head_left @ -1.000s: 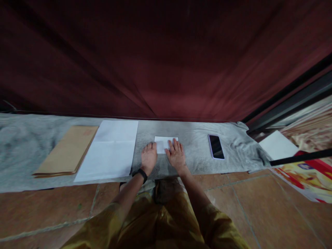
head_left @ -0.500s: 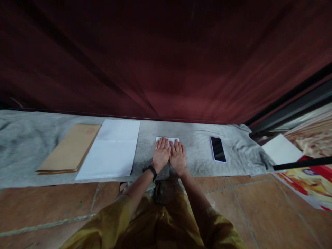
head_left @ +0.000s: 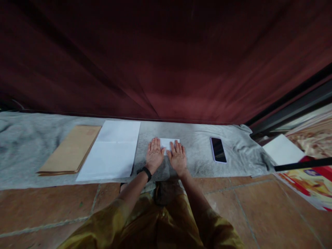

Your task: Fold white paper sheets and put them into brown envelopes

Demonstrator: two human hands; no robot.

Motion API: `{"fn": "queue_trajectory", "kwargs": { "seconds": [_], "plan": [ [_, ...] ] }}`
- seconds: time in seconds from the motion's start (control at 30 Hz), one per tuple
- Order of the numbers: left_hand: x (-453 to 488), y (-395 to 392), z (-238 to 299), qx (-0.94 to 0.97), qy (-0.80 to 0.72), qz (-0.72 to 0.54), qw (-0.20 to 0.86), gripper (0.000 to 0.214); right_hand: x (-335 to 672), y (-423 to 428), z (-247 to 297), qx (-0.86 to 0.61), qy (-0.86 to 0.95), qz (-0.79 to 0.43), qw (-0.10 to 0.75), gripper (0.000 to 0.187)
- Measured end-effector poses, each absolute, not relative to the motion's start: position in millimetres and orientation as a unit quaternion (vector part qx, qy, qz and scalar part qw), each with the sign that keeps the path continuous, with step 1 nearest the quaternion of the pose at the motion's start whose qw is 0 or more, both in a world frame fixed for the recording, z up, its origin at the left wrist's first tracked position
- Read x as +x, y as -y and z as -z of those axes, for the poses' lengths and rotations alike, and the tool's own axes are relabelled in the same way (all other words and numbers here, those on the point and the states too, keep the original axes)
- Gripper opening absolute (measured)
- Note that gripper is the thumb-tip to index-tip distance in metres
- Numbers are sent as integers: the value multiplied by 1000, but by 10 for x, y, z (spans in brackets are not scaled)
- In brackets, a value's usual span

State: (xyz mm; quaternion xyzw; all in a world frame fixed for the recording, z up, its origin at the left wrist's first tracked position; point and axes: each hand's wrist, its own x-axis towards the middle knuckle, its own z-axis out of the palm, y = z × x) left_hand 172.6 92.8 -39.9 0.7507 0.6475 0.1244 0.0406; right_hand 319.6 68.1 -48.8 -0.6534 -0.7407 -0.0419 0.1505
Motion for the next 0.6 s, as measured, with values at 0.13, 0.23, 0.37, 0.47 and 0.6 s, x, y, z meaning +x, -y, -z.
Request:
{"fn": "queue_trajectory", "kwargs": {
  "seconds": [0.13, 0.23, 0.37, 0.47, 0.6],
  "plan": [
    [1653, -895, 375, 748, -651, -124, 37, 63, 3194, -680, 483, -652, 741, 41, 155, 54],
    [1598, -852, 352, 748, -652, -124, 32, 62, 3190, -681, 488, -655, 737, 44, 158, 54],
    [1546, -737, 313, 747, -650, -139, 24, 61, 3190, -683, 503, -657, 736, 43, 160, 55],
    [1544, -614, 303, 800, -580, -149, 35, 59, 3193, -684, 516, -656, 736, 41, 163, 55],
    [1575, -499, 325, 837, -526, -143, 44, 58, 3195, -691, 533, -654, 738, 41, 163, 55]
  ]
}}
